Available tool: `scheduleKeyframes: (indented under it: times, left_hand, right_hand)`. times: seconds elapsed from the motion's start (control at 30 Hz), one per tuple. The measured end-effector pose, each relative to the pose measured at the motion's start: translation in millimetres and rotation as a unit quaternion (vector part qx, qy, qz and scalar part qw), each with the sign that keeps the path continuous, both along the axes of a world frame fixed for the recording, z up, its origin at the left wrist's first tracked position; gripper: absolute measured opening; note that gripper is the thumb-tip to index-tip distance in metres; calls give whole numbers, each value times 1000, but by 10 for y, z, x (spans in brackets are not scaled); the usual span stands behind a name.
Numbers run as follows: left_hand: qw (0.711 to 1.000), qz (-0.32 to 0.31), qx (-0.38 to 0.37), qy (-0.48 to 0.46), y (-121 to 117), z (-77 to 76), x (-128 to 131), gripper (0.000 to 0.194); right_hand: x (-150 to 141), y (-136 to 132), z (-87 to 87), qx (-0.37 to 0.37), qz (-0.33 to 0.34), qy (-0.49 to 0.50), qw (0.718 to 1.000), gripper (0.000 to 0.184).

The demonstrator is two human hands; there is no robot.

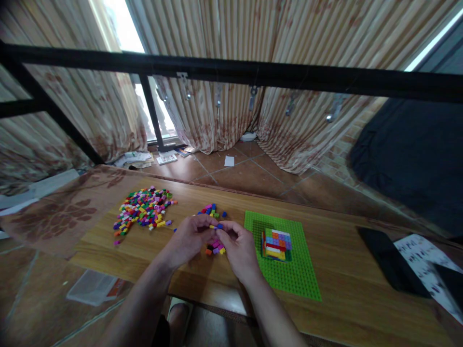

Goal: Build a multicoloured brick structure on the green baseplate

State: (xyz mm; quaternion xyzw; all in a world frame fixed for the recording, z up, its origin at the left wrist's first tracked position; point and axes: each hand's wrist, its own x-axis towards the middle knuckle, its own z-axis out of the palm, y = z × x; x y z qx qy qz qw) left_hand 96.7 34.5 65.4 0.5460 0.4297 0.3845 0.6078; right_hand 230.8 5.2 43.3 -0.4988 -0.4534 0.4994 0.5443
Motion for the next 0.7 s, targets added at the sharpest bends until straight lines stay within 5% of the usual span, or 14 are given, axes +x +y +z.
scheduleKeyframes:
  times: [0.13,0.37,0.57,0.7]
  left_hand:
    - [1000,20,-7,-2,-29,-21,75,11]
    - [989,121,-64,-52,-13,172,14,16]
    - [990,89,-87,-60,-41,189,34,17]
    - [995,42,-69,-53,-57,148,87,16]
  right_hand:
    - [50,-13,-4,-9,-20,-2,1000,21]
    - [181,-19,43,-81,-53,128,987,29]
    - [239,-57,119,-161,35,295,941,25]
    - [187,-85,143,-136,56,222,964,26]
